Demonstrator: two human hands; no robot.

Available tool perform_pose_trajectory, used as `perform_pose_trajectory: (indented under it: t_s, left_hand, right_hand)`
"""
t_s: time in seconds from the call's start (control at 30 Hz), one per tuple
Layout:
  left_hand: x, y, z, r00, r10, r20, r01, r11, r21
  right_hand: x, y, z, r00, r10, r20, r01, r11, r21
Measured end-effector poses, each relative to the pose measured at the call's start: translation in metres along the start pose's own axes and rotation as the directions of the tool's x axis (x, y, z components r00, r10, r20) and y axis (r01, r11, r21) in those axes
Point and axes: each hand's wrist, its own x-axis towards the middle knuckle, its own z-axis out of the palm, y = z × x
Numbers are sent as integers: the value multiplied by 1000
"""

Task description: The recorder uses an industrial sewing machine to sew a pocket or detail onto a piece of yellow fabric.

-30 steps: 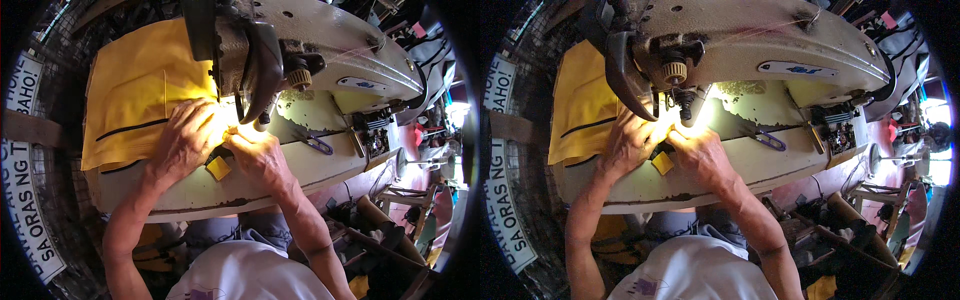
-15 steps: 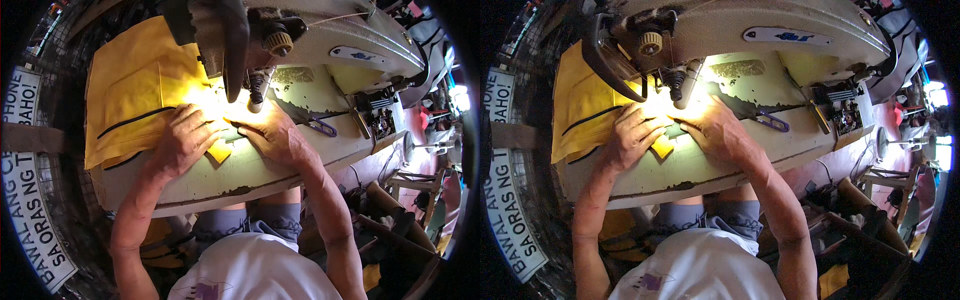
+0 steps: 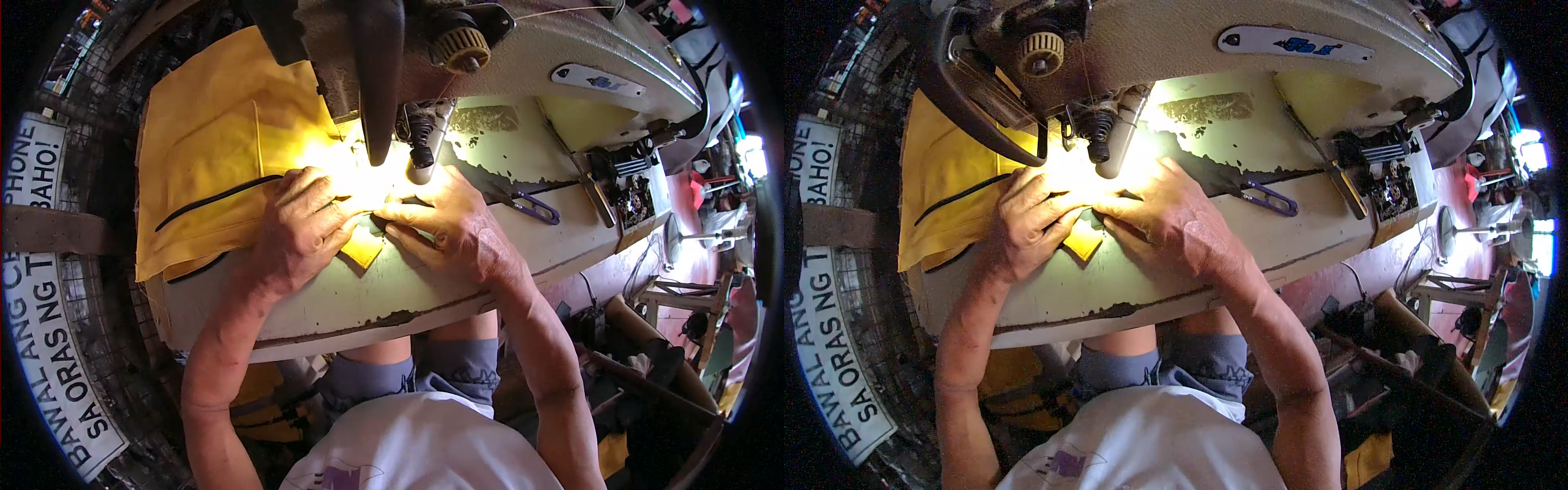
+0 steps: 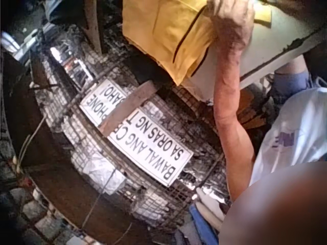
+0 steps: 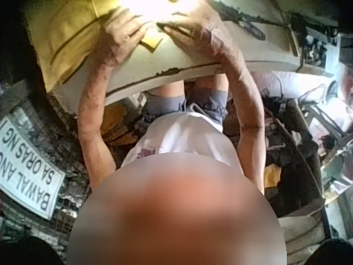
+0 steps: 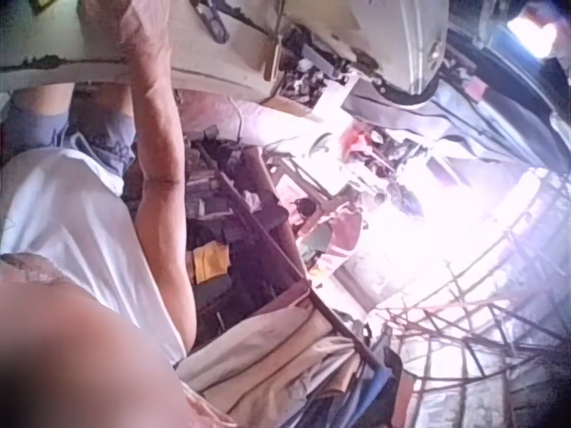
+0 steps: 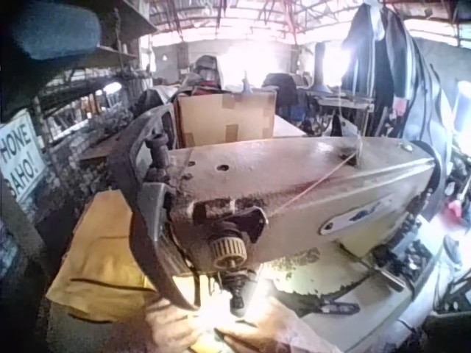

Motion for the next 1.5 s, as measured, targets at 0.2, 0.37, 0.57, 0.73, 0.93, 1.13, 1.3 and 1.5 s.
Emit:
perform_pose_trajectory:
  t_s: [0.2,0.37,0.57,0.73,0.93,1.13,1.3,1.5]
  left_hand:
    - [0,-1,1,999,20,27,-20,1000,-15]
    - [0,0,2,999,-36,33,37,999,-21]
    - [0,-1,6,998,-56,-20,54,996,-70]
    - [-2,-1,5,997,-67,24,68,996,-61]
    - [0,2,0,999,24,48,-28,997,74]
    - [1,3,-4,994,16,112,-22,998,56]
    - [0,-4,-6,991,42,126,-35,998,-60]
    - [0,-7,-2,997,27,66,-16,988,-153]
  right_hand:
    - [-2,-2,1,1000,4,7,-4,1000,-26]
    - [-5,-2,0,999,26,21,-25,999,-30]
    - [-1,-4,0,999,-12,48,16,997,-70]
    - [0,-6,-1,998,-16,60,21,996,-83]
    - [0,-4,0,997,-45,57,50,996,-77]
    - [-2,-2,-4,996,-23,89,28,999,-46]
    - [-1,0,-3,997,35,-62,-32,998,53]
    - [-1,-4,-1,997,7,74,-2,998,-65]
